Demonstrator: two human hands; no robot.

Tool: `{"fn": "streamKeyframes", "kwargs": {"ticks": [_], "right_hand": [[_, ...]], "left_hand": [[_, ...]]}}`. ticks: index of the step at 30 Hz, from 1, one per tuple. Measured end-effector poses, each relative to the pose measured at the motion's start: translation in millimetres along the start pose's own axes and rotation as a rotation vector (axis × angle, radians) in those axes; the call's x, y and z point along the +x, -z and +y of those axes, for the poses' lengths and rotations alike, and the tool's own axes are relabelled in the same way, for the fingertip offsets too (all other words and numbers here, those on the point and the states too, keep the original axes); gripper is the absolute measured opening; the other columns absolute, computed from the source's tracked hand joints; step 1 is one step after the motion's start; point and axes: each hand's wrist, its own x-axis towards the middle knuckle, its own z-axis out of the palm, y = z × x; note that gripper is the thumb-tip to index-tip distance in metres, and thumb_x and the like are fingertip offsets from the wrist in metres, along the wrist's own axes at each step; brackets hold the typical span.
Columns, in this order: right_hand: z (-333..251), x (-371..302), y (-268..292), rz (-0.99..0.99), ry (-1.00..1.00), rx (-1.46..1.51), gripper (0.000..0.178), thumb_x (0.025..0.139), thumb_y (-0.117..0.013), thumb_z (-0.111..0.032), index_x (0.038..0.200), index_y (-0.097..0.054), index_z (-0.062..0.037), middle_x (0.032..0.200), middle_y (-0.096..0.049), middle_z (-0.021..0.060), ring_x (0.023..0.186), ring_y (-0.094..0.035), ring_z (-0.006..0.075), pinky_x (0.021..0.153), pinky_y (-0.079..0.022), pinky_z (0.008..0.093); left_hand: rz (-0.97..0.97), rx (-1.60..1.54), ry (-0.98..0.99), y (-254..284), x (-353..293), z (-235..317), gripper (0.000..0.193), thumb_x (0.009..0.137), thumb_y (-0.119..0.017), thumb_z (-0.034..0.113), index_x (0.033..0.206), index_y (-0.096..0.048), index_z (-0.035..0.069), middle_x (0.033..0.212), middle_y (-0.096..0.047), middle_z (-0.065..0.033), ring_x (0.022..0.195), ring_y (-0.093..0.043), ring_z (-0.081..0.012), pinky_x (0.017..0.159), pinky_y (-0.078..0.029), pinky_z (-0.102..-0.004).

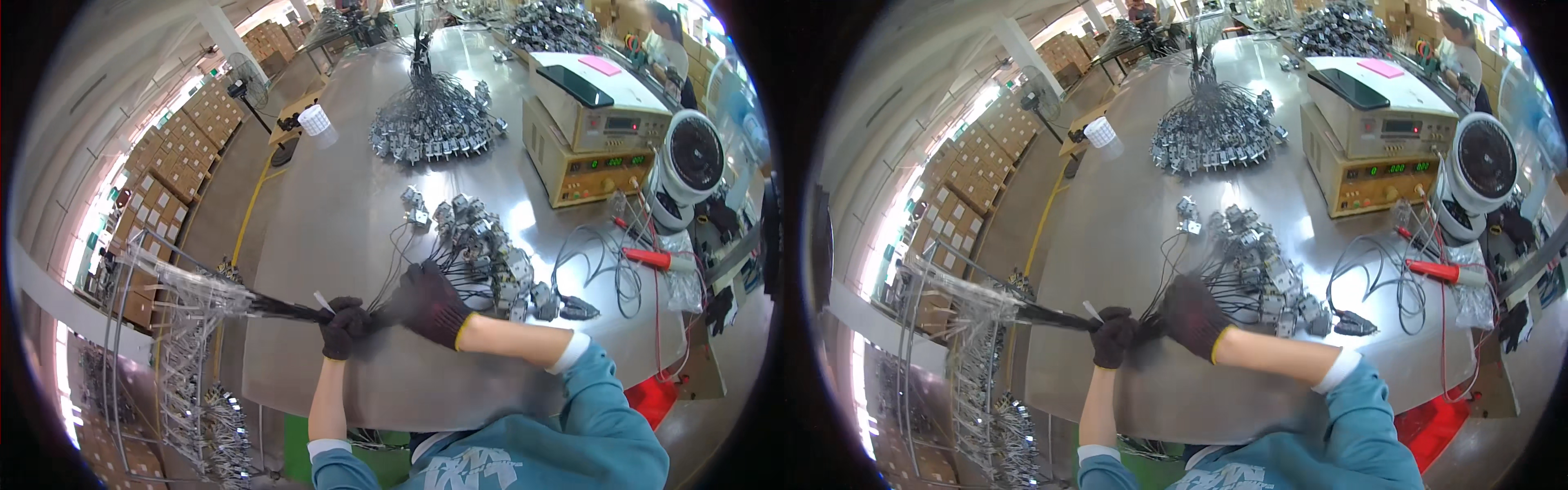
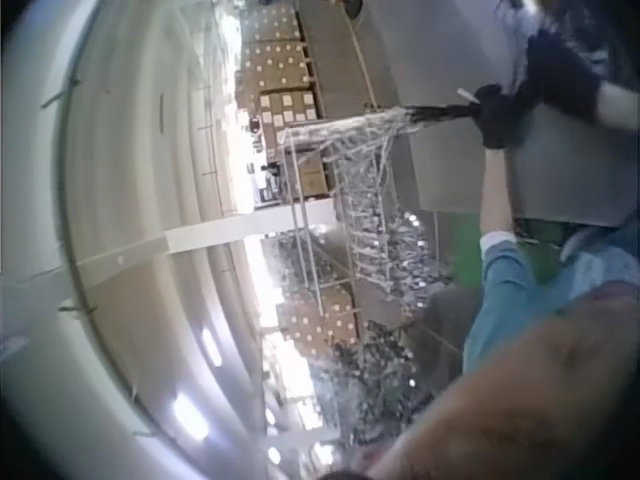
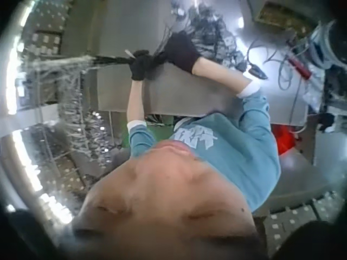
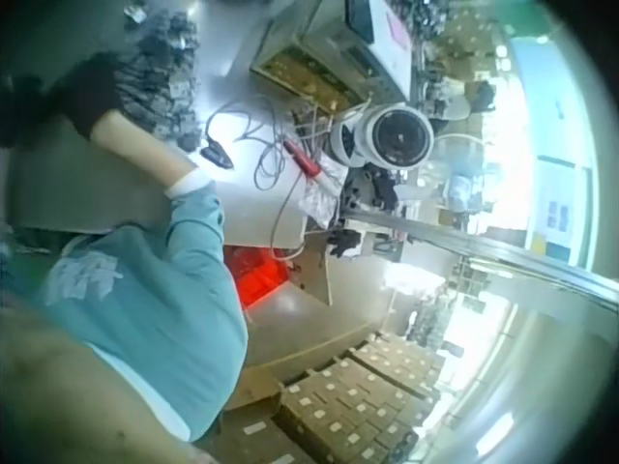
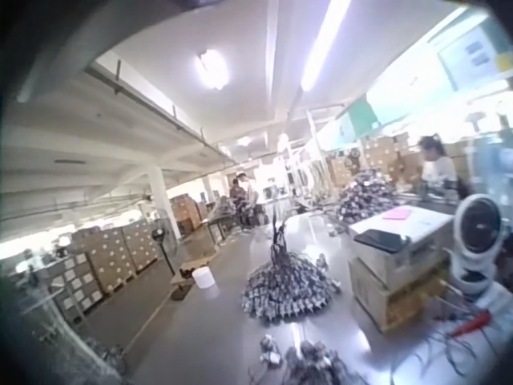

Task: Organizing and arranging multiple bundles of wiring harnesses with attached white connectors on a metal workbench.

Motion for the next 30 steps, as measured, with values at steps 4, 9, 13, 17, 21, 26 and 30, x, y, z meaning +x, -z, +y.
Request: {"fn": "streamKeyframes", "kwargs": {"ticks": [4, 9, 13, 17, 21, 26, 30], "right_hand": [[2.9, -66.1, 60.5, 0.212, 0.158, 0.091, 0.042, 0.087, -0.08, -0.039, 0.118, -0.074, -0.0112, 0.122, -0.071, 0.0112, 0.12, -0.064, 0.0329, 0.105, -0.05, 0.0498], [38.1, -110.0, 103.9, 0.388, 0.064, 0.038, 0.063, 0.083, -0.088, -0.032, 0.138, -0.064, -0.0128, 0.137, -0.066, 0.0112, 0.135, -0.058, 0.0376, 0.112, -0.05, 0.0527], [63.1, -127.6, 93.1, 0.403, -0.187, 0.05, 0.08, 0.079, -0.092, -0.028, 0.149, -0.058, -0.0095, 0.15, -0.058, 0.0203, 0.138, -0.056, 0.0433, 0.115, -0.047, 0.0556], [79.2, -144.2, 73.3, 0.47, -0.254, 0.128, 0.092, 0.084, -0.089, -0.022, 0.162, -0.044, -0.003, 0.159, -0.053, 0.0241, 0.134, -0.06, 0.0427, 0.11, -0.052, 0.0504], [95.3, -137.1, 77.4, 0.291, -0.455, 0.53, 0.098, 0.087, -0.088, -0.018, 0.168, -0.033, -0.003, 0.162, -0.052, 0.0225, 0.13, -0.068, 0.0309, 0.106, -0.056, 0.0413], [91.6, -139.0, 86.2, 0.186, -0.355, 0.429, 0.09, 0.09, -0.088, -0.016, 0.165, -0.04, -0.0015, 0.154, -0.062, 0.0209, 0.135, -0.063, 0.0252, 0.111, -0.053, 0.0407], [74.4, -130.5, 87.9, 0.357, -0.448, 0.568, 0.057, 0.093, -0.083, -0.008, 0.146, -0.062, 0.0017, 0.129, -0.074, 0.0177, 0.119, -0.07, 0.0248, 0.107, -0.053, 0.0404]], "left_hand": [[0.347, 0.0, 0.006, -14.0, 57.9, -19.0, 0.029, 0.093, -0.062, -0.001, 0.12, -0.069, -0.004, 0.062, -0.056, -0.0055, 0.047, -0.05, -0.0123, 0.045, -0.04, -0.0282], [0.707, 0.264, -0.251, -22.9, 124.8, -27.3, 0.03, 0.097, -0.066, 0.005, 0.127, -0.07, 0.0, 0.068, -0.059, -0.0008, 0.053, -0.057, -0.0106, 0.048, -0.046, -0.0289], [0.779, 0.276, -0.248, -36.0, 152.4, -40.0, 0.033, 0.097, -0.068, 0.006, 0.129, -0.072, 0.001, 0.073, -0.064, -0.0029, 0.054, -0.058, -0.0103, 0.05, -0.048, -0.0292], [0.727, 0.364, -0.27, -23.6, 153.1, -62.4, 0.029, 0.096, -0.072, 0.01, 0.125, -0.077, 0.003, 0.078, -0.07, -0.0026, 0.055, -0.059, -0.0095, 0.051, -0.049, -0.0303], [0.672, 0.433, 0.018, -43.0, 136.5, -55.0, 0.026, 0.097, -0.073, 0.012, 0.121, -0.08, 0.005, 0.082, -0.074, -0.0041, 0.063, -0.066, -0.0124, 0.061, -0.053, -0.0326], [0.693, 0.515, -0.175, -11.3, 149.8, -89.2, 0.023, 0.096, -0.073, 0.017, 0.115, -0.082, 0.008, 0.078, -0.076, -0.0063, 0.068, -0.07, -0.0154, 0.067, -0.056, -0.0336], [0.648, 0.501, -0.085, -24.3, 156.4, -67.1, 0.024, 0.096, -0.072, 0.017, 0.116, -0.083, 0.01, 0.077, -0.074, -0.0043, 0.066, -0.069, -0.0149, 0.064, -0.055, -0.033]]}}
